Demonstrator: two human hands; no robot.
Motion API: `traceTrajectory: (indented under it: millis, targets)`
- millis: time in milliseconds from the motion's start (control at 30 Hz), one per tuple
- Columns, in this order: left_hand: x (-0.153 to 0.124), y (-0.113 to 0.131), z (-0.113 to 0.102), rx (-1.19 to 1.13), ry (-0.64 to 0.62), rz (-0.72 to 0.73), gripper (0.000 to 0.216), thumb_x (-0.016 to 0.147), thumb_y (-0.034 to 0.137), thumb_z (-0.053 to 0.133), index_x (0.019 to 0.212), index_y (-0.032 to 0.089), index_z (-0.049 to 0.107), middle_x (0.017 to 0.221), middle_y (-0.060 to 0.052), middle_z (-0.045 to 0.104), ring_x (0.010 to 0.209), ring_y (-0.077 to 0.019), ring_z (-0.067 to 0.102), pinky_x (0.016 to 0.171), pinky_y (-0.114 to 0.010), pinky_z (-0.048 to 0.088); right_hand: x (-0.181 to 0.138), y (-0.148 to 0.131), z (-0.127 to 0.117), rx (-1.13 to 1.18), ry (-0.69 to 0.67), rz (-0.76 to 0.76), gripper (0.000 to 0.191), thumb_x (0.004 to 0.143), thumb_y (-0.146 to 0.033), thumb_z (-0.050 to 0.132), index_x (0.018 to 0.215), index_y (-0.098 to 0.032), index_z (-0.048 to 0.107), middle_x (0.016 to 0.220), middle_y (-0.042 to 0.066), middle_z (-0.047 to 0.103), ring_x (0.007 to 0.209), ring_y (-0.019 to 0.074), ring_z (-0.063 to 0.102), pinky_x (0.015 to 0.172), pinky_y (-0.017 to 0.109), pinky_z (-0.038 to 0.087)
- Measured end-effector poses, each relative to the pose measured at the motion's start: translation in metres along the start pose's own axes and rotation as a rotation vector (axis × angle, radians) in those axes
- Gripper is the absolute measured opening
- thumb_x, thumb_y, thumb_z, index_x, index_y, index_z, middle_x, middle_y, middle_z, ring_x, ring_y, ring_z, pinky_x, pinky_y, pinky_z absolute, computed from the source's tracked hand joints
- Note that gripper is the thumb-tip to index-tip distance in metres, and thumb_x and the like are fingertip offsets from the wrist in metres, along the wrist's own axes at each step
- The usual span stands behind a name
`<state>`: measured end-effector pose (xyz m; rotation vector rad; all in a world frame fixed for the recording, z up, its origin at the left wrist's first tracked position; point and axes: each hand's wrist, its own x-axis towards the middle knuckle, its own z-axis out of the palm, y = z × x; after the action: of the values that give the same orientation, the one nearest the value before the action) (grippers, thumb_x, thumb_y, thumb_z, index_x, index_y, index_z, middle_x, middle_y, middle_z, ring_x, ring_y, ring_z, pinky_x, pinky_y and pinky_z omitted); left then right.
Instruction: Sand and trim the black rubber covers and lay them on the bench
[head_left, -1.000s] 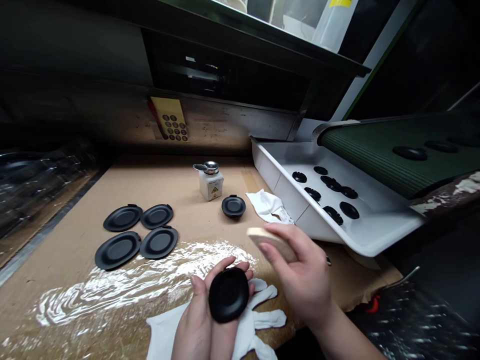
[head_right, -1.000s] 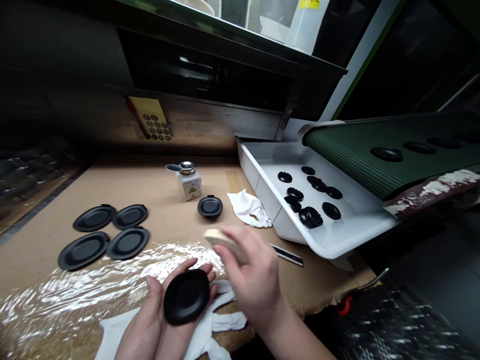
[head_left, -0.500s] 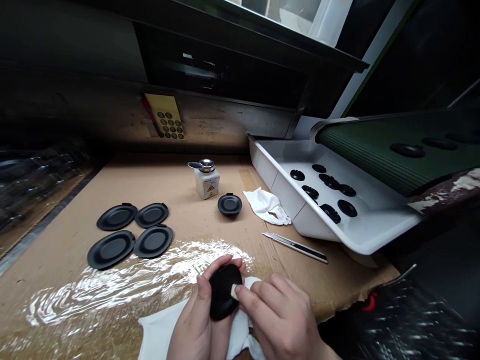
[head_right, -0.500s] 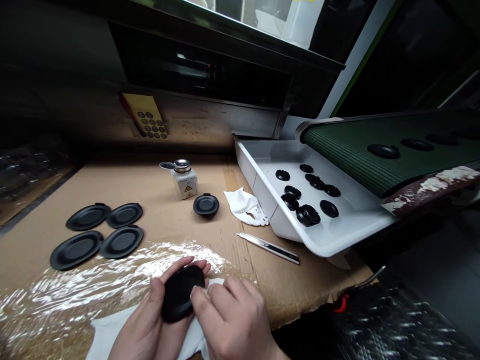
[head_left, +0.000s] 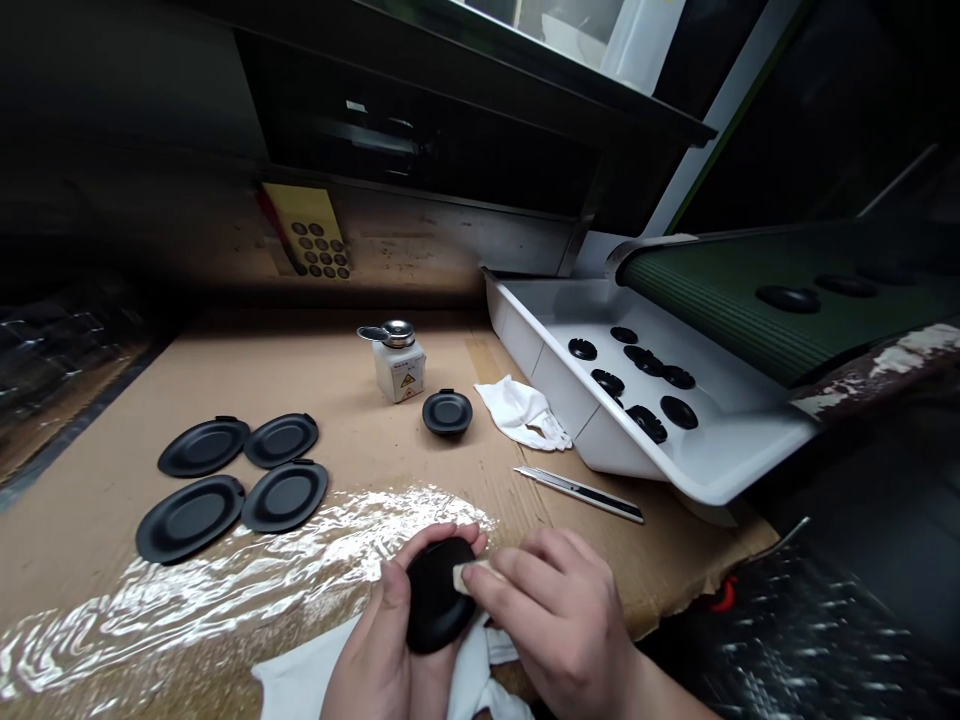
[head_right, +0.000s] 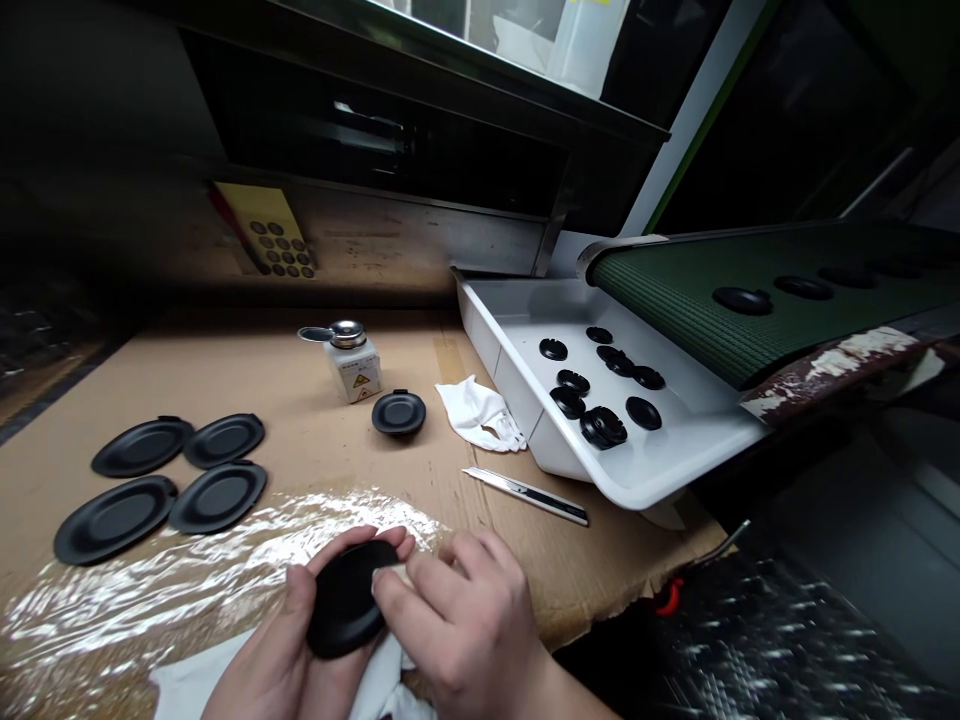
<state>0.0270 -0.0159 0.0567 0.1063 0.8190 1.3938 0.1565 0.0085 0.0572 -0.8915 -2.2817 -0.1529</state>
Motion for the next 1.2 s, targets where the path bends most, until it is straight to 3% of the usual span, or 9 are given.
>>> traceTrajectory:
  millis: [200,400,567,700,833,1000,1100,1200]
  targets:
    - [-0.001,0.002,0.002,-0.035,0.007,-0.031,0.031,0.081,0.041,0.049,0.088,0.017,0.067,0.092,-0.010,0.071,0.094,-0.0247,0.062,0.091,-0.041,0.042,0.024,0.015,0.001,0.051,-0.061,-0.080,0.023,0.088,-0.022,0.041,0.095,-0.021,0.063,0.080,0.001,0.066,0.070,0.0172,0.049,0.062,0.033,0.036]
    - [-0.003,0.004,0.001,-0.019,0.099,-0.051,0.031,0.081,0.036,0.053,0.102,0.015,0.063,0.103,-0.014,0.069,0.099,-0.0272,0.061,0.093,-0.044,0.042,0.020,0.042,-0.013,0.202,-0.018,0.087,0.020,0.088,-0.016,0.046,0.096,-0.020,0.064,0.083,0.002,0.066,0.074,0.0155,0.049,0.063,0.030,0.039]
    - [0.000,0.002,-0.002,-0.026,0.043,-0.088,0.035,0.079,0.042,0.053,0.098,0.015,0.066,0.100,-0.012,0.071,0.103,-0.0282,0.059,0.097,-0.045,0.037,0.024,0.030,-0.016,0.228,-0.167,-0.111,0.016,0.087,-0.018,0.049,0.094,-0.023,0.063,0.088,-0.002,0.067,0.074,0.0150,0.049,0.066,0.031,0.040]
    - [0.006,0.000,-0.008,0.000,-0.003,-0.079,0.037,0.080,0.045,0.051,0.093,0.015,0.068,0.098,-0.011,0.071,0.107,-0.0293,0.055,0.099,-0.045,0.034,0.028,0.027,-0.004,0.218,-0.179,-0.164,0.016,0.088,-0.021,0.048,0.094,-0.022,0.063,0.087,-0.002,0.066,0.075,0.0156,0.049,0.066,0.032,0.039]
    - [0.006,-0.001,-0.009,0.038,0.051,-0.072,0.042,0.077,0.047,0.053,0.100,0.014,0.065,0.100,-0.012,0.070,0.105,-0.0289,0.056,0.093,-0.042,0.040,0.024,0.045,-0.002,0.243,-0.110,-0.089,0.018,0.088,-0.021,0.047,0.095,-0.021,0.064,0.082,0.000,0.066,0.072,0.0142,0.049,0.064,0.029,0.041]
    - [0.001,0.003,-0.003,-0.043,0.082,-0.119,0.034,0.082,0.038,0.050,0.099,0.013,0.065,0.112,-0.015,0.065,0.106,-0.0266,0.057,0.079,-0.035,0.049,0.008,0.062,0.000,0.048,0.008,0.139,0.022,0.085,-0.012,0.047,0.098,-0.019,0.063,0.084,0.005,0.064,0.077,0.0163,0.051,0.068,0.030,0.043]
    - [0.000,0.005,-0.002,-0.069,0.061,-0.135,0.034,0.082,0.038,0.050,0.101,0.014,0.065,0.114,-0.014,0.065,0.107,-0.0262,0.057,0.084,-0.036,0.047,0.001,0.054,0.007,0.003,0.010,0.214,0.023,0.084,-0.010,0.046,0.099,-0.018,0.062,0.090,0.007,0.062,0.083,0.0188,0.051,0.073,0.033,0.043]
    - [0.002,0.004,-0.006,-0.095,0.029,-0.158,0.040,0.081,0.044,0.050,0.102,0.014,0.066,0.111,-0.013,0.066,0.107,-0.0278,0.057,0.096,-0.042,0.038,0.004,0.036,0.010,0.118,-0.040,0.257,0.019,0.083,-0.012,0.049,0.097,-0.020,0.061,0.094,0.006,0.059,0.086,0.0178,0.051,0.075,0.031,0.044]
